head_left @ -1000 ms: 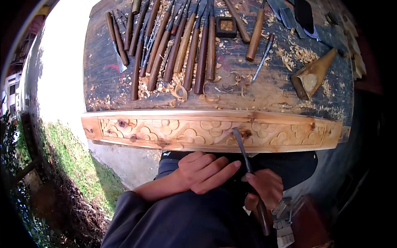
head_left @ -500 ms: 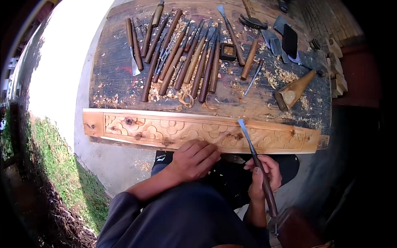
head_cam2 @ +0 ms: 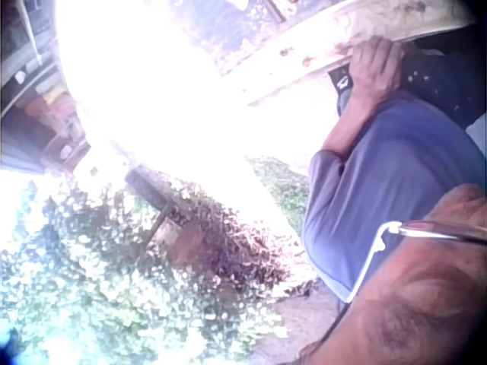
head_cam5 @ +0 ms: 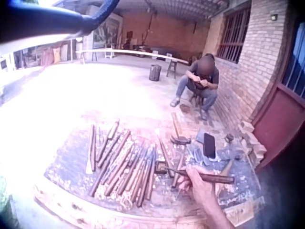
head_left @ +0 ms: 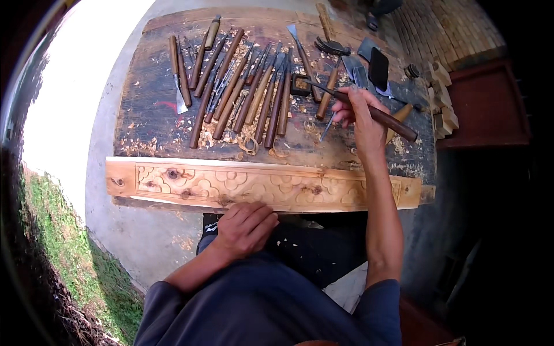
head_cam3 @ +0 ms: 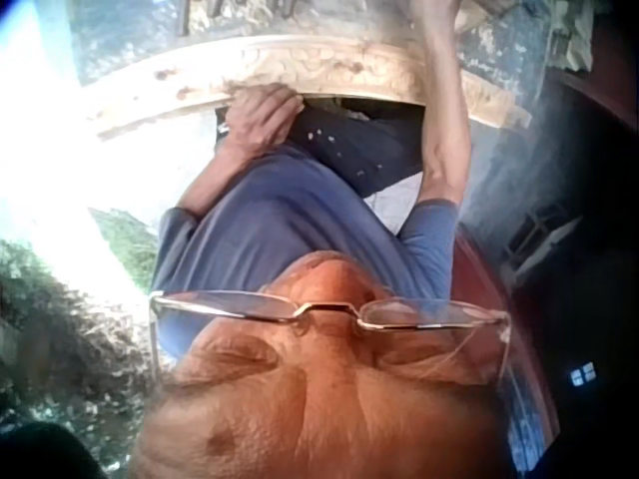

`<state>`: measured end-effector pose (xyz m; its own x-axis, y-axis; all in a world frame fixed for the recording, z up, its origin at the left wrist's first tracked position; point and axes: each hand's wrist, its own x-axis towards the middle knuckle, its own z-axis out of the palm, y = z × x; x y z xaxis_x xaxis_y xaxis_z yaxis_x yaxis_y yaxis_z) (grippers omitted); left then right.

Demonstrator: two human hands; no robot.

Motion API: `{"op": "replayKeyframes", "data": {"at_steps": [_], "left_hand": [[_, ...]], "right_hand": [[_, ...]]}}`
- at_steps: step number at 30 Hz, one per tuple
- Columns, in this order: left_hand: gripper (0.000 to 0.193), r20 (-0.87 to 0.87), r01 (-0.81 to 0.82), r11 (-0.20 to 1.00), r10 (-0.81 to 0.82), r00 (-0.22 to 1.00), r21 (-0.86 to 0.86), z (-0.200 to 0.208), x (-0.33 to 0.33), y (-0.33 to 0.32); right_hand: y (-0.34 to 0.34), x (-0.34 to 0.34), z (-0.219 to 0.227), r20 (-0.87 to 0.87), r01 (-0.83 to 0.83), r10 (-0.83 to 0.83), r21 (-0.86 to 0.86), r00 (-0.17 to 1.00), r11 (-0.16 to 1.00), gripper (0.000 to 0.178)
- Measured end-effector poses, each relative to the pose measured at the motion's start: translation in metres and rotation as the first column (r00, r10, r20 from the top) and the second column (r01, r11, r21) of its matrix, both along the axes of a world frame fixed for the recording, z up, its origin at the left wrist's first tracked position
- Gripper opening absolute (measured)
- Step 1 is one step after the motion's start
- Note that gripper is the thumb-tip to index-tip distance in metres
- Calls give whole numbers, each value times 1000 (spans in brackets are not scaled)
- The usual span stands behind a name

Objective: The person carves decorative patterns into a wooden board using various chisels and a wooden mallet. They switch between different chisels to refine the shapes and depths of the carvings.

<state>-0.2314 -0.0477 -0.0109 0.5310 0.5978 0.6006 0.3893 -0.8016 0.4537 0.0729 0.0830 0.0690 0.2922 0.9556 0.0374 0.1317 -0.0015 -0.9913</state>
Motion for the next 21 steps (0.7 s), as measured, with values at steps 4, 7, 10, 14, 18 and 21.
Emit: {"op": "replayKeyframes", "data": {"at_steps": [4,7,10,14,18,21], "left_hand": [[28,-10,129,992,-129,992,5,5,2,0],[35,-37,270,961,-268,963,52,5,11,4],[38,-21,379,919,-379,925,105,15,24,15],[38,96,413,894,-433,896,173,29,62,34],[43,207,407,908,-419,884,98,23,96,44],[57,227,480,872,-451,863,-94,22,117,47]], "right_hand": [[13,5,-12,126,17,-6,-87,992,996,34],[5,2,-11,117,14,-7,-57,993,998,32],[-35,-7,3,88,-23,31,-84,996,996,32],[-121,-10,3,91,-132,136,-50,987,990,27],[-177,-1,-13,201,-147,132,60,971,987,28],[-202,8,-24,152,-112,121,-68,981,991,46]]}}
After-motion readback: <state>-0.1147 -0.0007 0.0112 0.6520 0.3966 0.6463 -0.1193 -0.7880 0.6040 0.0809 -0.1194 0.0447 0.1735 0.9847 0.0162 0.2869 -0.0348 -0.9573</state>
